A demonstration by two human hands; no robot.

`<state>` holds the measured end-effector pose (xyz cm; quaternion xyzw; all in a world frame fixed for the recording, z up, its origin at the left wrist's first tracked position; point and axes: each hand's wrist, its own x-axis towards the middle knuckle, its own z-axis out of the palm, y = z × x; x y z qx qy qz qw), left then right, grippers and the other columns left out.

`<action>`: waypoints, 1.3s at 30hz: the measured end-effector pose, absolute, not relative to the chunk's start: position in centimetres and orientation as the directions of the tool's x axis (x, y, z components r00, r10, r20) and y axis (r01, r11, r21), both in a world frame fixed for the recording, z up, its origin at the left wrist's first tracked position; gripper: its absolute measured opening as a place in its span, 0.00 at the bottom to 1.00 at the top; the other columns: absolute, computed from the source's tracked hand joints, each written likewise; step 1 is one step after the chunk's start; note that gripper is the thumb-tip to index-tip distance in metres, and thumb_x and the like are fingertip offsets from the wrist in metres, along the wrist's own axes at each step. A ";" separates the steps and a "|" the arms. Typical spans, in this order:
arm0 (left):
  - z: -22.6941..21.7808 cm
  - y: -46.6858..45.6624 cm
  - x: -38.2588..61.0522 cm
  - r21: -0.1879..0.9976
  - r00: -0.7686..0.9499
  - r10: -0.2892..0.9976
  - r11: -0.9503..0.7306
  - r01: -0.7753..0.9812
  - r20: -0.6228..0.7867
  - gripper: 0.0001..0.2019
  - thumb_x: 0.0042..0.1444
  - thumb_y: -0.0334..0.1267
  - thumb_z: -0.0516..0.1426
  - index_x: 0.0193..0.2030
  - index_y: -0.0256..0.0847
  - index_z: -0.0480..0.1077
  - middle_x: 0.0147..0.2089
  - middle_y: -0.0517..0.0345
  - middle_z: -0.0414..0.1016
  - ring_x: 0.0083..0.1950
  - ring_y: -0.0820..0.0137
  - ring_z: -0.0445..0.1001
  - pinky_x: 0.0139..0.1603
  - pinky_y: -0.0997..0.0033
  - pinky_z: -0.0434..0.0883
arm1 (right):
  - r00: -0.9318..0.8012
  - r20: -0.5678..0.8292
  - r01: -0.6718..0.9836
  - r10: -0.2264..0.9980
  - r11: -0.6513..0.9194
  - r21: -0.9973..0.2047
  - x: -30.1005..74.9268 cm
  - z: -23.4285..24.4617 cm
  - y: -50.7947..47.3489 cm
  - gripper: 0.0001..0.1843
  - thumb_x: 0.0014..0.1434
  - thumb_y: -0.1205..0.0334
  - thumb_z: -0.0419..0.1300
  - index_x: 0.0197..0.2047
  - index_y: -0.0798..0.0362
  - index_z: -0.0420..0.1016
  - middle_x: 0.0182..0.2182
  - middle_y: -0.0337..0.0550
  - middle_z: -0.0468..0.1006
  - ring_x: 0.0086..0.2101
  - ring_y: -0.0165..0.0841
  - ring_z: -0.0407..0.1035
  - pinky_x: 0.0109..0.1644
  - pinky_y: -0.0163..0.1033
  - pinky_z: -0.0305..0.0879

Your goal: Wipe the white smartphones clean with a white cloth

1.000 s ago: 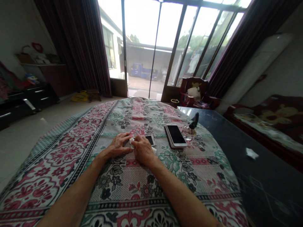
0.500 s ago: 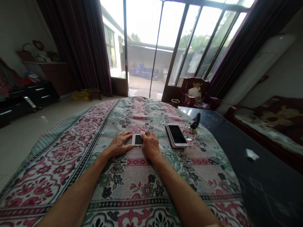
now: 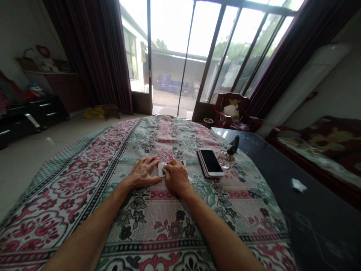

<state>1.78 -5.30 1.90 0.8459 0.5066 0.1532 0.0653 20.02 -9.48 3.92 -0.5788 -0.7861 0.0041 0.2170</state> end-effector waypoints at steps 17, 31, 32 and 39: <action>1.6 -3.9 1.2 0.306 0.472 0.827 -0.555 0.774 0.307 0.29 0.48 0.54 0.62 0.56 0.43 0.70 0.62 0.49 0.64 0.64 0.53 0.59 0.65 0.54 0.57 | -0.018 0.286 0.974 0.958 0.081 -0.211 23.1 5.3 -8.9 0.12 0.59 0.66 0.54 0.42 0.50 0.77 0.42 0.47 0.73 0.42 0.37 0.65 0.46 0.38 0.57; 0.0 -3.1 0.0 0.342 0.504 0.828 -0.561 0.754 0.246 0.30 0.52 0.53 0.60 0.61 0.45 0.65 0.65 0.48 0.61 0.68 0.51 0.53 0.66 0.49 0.54 | -0.204 0.294 0.933 0.934 0.277 -0.231 20.3 4.7 -9.3 0.13 0.62 0.63 0.52 0.40 0.49 0.79 0.41 0.46 0.74 0.42 0.36 0.65 0.47 0.39 0.58; 0.1 -3.2 0.0 0.342 0.507 0.827 -0.562 0.753 0.243 0.31 0.52 0.53 0.60 0.61 0.45 0.65 0.65 0.48 0.61 0.68 0.50 0.53 0.66 0.49 0.54 | -0.145 0.287 0.947 0.947 0.217 -0.236 21.1 4.8 -9.0 0.13 0.62 0.63 0.52 0.38 0.50 0.80 0.41 0.47 0.74 0.42 0.36 0.65 0.47 0.38 0.58; 0.5 -3.2 0.2 0.358 0.507 0.828 -0.560 0.747 0.238 0.31 0.50 0.53 0.60 0.60 0.42 0.66 0.65 0.46 0.61 0.67 0.50 0.54 0.66 0.48 0.54 | -0.034 0.281 0.972 0.959 0.097 -0.213 22.8 5.4 -8.9 0.13 0.60 0.66 0.53 0.41 0.51 0.78 0.41 0.48 0.73 0.42 0.37 0.65 0.47 0.39 0.58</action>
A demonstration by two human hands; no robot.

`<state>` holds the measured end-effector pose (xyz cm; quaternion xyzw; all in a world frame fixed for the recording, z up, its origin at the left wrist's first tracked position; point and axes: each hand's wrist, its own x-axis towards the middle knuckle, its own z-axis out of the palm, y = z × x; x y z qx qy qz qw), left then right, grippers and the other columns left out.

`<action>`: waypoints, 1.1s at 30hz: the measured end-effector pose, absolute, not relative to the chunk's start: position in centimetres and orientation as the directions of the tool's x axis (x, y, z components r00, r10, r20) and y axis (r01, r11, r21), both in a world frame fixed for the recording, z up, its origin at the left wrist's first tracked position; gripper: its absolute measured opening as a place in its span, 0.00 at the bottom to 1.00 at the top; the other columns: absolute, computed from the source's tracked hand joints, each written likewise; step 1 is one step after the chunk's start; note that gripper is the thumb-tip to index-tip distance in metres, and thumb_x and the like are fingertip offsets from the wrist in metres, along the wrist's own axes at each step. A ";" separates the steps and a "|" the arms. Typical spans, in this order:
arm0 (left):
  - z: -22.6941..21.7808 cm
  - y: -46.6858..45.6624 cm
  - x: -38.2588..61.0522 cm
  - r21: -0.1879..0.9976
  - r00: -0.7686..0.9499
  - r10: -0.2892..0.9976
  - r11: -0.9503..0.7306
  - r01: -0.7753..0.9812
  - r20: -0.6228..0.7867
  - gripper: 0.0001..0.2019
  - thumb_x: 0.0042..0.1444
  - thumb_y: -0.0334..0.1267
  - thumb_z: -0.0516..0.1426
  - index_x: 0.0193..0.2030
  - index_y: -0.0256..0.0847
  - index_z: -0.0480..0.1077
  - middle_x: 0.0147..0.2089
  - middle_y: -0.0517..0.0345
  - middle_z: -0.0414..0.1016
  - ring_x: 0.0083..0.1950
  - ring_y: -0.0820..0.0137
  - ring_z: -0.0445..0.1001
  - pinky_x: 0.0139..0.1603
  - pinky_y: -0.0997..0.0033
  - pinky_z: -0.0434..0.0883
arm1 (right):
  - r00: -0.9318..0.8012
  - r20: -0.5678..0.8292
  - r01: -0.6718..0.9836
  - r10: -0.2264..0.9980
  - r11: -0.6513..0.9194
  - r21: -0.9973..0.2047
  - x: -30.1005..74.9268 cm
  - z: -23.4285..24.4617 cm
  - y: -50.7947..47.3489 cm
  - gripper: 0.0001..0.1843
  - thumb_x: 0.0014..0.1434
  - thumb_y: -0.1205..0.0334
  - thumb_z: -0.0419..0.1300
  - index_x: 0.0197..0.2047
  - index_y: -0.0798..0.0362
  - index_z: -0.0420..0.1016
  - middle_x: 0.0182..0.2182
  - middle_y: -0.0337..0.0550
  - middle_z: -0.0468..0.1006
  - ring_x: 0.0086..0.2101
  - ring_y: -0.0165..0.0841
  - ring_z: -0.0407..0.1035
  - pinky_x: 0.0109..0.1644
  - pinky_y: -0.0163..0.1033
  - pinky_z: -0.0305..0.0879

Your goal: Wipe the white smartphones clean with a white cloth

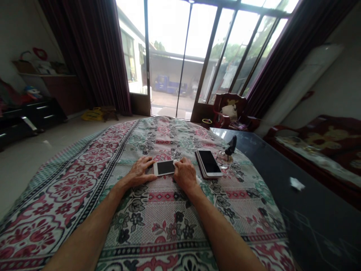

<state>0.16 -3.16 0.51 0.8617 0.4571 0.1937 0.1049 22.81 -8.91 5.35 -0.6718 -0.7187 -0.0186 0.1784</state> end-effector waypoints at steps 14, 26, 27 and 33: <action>0.5 -3.2 0.2 0.366 0.501 0.823 -0.567 0.738 0.266 0.30 0.50 0.53 0.61 0.58 0.45 0.67 0.63 0.48 0.63 0.66 0.49 0.56 0.65 0.47 0.56 | -0.116 0.249 0.962 0.962 0.170 -0.211 21.6 5.1 -9.3 0.15 0.62 0.63 0.51 0.37 0.51 0.80 0.40 0.48 0.74 0.41 0.36 0.65 0.45 0.39 0.58; 0.2 -3.2 0.2 0.375 0.485 0.823 -0.566 0.734 0.295 0.29 0.49 0.52 0.61 0.57 0.44 0.68 0.63 0.48 0.64 0.66 0.50 0.57 0.66 0.48 0.55 | -0.306 0.247 0.925 0.919 0.348 -0.149 18.4 4.8 -10.8 0.13 0.61 0.68 0.52 0.46 0.51 0.74 0.46 0.49 0.70 0.43 0.39 0.63 0.44 0.41 0.59; 0.1 -3.2 0.2 0.379 0.480 0.824 -0.565 0.733 0.301 0.28 0.49 0.52 0.61 0.57 0.44 0.69 0.63 0.48 0.65 0.66 0.50 0.57 0.66 0.48 0.55 | -0.333 0.236 0.915 0.913 0.373 -0.150 17.9 4.8 -10.8 0.13 0.61 0.67 0.52 0.47 0.51 0.74 0.46 0.49 0.70 0.43 0.39 0.63 0.44 0.41 0.59; 0.6 -3.2 0.2 0.368 0.501 0.818 -0.575 0.731 0.282 0.30 0.49 0.53 0.60 0.57 0.42 0.69 0.63 0.47 0.65 0.65 0.49 0.58 0.65 0.49 0.58 | -0.137 0.276 0.965 0.951 0.191 -0.180 21.2 5.1 -8.6 0.13 0.62 0.67 0.52 0.45 0.49 0.75 0.45 0.48 0.71 0.44 0.38 0.63 0.46 0.40 0.58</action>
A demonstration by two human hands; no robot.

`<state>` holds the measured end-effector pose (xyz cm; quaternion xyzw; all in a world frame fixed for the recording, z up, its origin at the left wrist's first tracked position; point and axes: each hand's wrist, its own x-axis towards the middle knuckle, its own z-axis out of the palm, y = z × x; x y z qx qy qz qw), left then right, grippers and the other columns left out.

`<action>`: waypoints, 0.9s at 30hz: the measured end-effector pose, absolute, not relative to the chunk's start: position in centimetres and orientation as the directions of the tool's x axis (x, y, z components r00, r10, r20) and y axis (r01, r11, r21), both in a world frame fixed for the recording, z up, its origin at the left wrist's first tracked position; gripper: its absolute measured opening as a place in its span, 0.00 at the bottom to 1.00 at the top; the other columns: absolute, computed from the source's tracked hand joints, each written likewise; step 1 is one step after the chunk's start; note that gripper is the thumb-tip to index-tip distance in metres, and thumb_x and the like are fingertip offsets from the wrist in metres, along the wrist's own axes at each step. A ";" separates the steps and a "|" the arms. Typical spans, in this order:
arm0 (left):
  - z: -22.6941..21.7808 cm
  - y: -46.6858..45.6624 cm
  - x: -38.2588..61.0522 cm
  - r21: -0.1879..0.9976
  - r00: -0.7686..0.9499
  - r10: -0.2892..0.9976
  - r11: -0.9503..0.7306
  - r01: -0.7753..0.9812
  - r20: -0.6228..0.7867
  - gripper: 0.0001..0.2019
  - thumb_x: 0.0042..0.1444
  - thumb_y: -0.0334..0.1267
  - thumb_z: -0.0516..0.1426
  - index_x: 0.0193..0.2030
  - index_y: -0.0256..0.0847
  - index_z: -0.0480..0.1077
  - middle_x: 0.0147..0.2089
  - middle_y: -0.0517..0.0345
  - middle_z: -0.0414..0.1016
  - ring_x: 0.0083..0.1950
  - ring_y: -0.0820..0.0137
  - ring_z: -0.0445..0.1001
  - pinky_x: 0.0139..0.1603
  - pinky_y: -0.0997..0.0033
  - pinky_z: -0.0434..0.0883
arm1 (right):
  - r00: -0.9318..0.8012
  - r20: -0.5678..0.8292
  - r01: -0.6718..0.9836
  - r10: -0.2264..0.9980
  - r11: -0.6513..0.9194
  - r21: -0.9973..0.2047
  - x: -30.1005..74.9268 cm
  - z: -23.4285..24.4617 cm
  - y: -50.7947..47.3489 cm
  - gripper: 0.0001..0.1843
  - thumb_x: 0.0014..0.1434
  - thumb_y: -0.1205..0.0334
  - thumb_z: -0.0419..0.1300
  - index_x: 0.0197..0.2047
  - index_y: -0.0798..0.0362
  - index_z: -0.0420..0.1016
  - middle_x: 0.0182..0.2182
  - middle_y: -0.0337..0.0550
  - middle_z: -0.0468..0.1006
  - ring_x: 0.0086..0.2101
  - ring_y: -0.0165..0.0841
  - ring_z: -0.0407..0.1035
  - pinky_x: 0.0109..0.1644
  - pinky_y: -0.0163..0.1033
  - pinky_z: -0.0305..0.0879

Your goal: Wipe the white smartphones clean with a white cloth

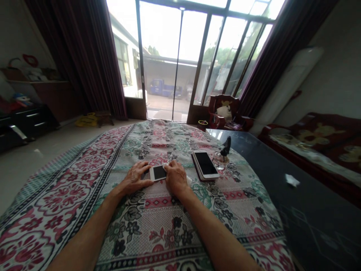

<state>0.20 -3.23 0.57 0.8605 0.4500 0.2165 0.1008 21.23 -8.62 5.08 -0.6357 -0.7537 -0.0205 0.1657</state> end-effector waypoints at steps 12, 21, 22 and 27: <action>-0.3 -2.6 -0.1 0.371 0.496 0.816 -0.577 0.727 0.297 0.30 0.49 0.54 0.60 0.58 0.44 0.69 0.64 0.49 0.64 0.66 0.49 0.57 0.65 0.47 0.57 | -0.316 0.301 0.915 0.900 0.373 -0.155 19.4 4.2 -9.6 0.17 0.60 0.66 0.54 0.52 0.50 0.71 0.48 0.48 0.70 0.46 0.39 0.61 0.47 0.41 0.60; -0.7 -2.7 0.2 0.359 0.464 0.827 -0.557 0.749 0.317 0.30 0.46 0.51 0.62 0.56 0.43 0.69 0.63 0.47 0.65 0.66 0.49 0.59 0.65 0.47 0.58 | -0.548 0.410 0.734 0.729 0.654 -0.182 20.6 3.2 -8.7 0.16 0.60 0.65 0.54 0.51 0.48 0.71 0.47 0.46 0.69 0.45 0.37 0.60 0.49 0.42 0.59; -0.4 -2.8 0.3 0.355 0.461 0.829 -0.554 0.753 0.316 0.30 0.45 0.51 0.63 0.55 0.42 0.70 0.63 0.47 0.66 0.65 0.48 0.59 0.64 0.47 0.59 | -0.535 0.424 0.734 0.730 0.651 -0.194 20.7 3.1 -8.7 0.16 0.60 0.65 0.54 0.51 0.48 0.71 0.48 0.46 0.69 0.45 0.37 0.60 0.48 0.43 0.58; 1.1 -2.7 0.6 0.346 0.511 0.788 -0.612 0.712 0.343 0.26 0.43 0.49 0.64 0.50 0.42 0.71 0.59 0.48 0.69 0.61 0.52 0.65 0.63 0.52 0.61 | -0.529 0.418 0.746 0.738 0.640 -0.186 20.6 3.1 -8.8 0.17 0.58 0.67 0.55 0.52 0.49 0.70 0.48 0.45 0.69 0.45 0.38 0.60 0.48 0.43 0.57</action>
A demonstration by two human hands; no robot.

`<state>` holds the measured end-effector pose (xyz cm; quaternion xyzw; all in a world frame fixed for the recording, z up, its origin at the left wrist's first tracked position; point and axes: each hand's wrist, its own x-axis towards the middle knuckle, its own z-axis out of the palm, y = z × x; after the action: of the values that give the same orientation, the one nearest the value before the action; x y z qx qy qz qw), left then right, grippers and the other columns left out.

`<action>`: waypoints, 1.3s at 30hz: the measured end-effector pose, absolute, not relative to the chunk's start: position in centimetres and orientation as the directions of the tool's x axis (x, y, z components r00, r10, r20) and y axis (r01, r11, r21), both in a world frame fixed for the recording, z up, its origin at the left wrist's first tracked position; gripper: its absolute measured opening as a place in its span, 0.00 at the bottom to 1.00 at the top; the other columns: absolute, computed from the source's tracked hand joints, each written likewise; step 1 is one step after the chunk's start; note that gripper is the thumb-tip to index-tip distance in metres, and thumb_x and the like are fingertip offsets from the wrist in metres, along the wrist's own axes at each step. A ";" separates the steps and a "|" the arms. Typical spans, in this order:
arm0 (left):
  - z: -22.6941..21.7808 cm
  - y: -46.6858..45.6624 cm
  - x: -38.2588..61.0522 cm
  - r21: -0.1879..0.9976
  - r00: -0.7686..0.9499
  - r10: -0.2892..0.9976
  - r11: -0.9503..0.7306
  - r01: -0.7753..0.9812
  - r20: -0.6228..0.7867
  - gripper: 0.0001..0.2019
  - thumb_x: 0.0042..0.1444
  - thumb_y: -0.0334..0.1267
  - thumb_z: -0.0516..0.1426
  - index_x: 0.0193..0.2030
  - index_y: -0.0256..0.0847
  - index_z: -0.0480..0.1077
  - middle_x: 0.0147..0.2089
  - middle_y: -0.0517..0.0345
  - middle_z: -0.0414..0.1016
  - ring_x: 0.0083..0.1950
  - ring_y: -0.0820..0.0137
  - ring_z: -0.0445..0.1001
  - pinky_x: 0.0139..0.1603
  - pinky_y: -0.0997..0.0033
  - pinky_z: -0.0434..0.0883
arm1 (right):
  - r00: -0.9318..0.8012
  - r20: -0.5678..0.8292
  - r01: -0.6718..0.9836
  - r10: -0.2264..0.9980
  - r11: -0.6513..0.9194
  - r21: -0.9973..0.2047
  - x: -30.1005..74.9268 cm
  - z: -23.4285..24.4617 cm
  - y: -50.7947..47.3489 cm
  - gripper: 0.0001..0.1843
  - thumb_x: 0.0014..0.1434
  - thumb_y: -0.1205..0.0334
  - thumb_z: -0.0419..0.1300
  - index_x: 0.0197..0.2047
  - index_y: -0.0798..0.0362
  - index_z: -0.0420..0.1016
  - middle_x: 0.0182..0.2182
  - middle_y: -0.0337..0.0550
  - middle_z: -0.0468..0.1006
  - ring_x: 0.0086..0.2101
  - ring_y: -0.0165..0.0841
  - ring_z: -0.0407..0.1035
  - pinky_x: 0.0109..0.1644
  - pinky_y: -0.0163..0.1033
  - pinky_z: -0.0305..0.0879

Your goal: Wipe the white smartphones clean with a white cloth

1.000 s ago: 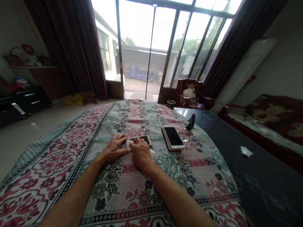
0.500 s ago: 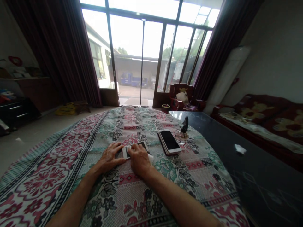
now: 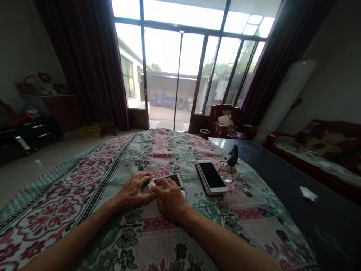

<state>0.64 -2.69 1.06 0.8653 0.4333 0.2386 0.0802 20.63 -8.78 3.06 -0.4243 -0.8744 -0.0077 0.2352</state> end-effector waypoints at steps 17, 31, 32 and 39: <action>1.7 -2.3 0.6 0.403 0.536 0.785 -0.619 0.674 0.310 0.28 0.41 0.47 0.65 0.50 0.40 0.71 0.60 0.45 0.68 0.61 0.52 0.64 0.63 0.52 0.60 | -0.255 0.348 0.951 0.902 0.298 -0.077 22.9 4.9 -6.3 0.11 0.58 0.68 0.53 0.39 0.52 0.76 0.41 0.49 0.73 0.41 0.40 0.63 0.44 0.43 0.56; 0.7 -1.5 0.2 0.424 0.549 0.756 -0.654 0.626 0.356 0.26 0.47 0.47 0.61 0.54 0.46 0.70 0.61 0.52 0.69 0.62 0.55 0.65 0.64 0.51 0.60 | -0.537 0.341 0.793 0.772 0.599 -0.107 18.7 3.6 -7.7 0.18 0.59 0.65 0.55 0.53 0.48 0.70 0.51 0.43 0.71 0.45 0.38 0.61 0.48 0.42 0.57; 0.7 -1.4 0.2 0.427 0.542 0.761 -0.649 0.629 0.357 0.26 0.46 0.47 0.62 0.54 0.46 0.70 0.61 0.51 0.69 0.62 0.55 0.65 0.63 0.50 0.60 | -0.531 0.341 0.795 0.776 0.595 -0.117 18.9 3.7 -7.6 0.17 0.59 0.65 0.55 0.52 0.47 0.71 0.50 0.42 0.71 0.45 0.38 0.61 0.48 0.42 0.57; 1.4 -1.7 0.4 0.439 0.523 0.791 -0.612 0.658 0.318 0.29 0.43 0.50 0.63 0.53 0.43 0.70 0.61 0.48 0.68 0.61 0.52 0.65 0.63 0.51 0.60 | -0.234 0.268 0.958 0.935 0.268 -0.098 22.8 5.5 -6.4 0.12 0.59 0.68 0.53 0.37 0.51 0.78 0.40 0.48 0.73 0.41 0.38 0.63 0.43 0.41 0.57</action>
<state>0.43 -1.74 1.36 0.8623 0.4202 0.2494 0.1329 22.76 -6.39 5.53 -0.6033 -0.7844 -0.0432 0.1377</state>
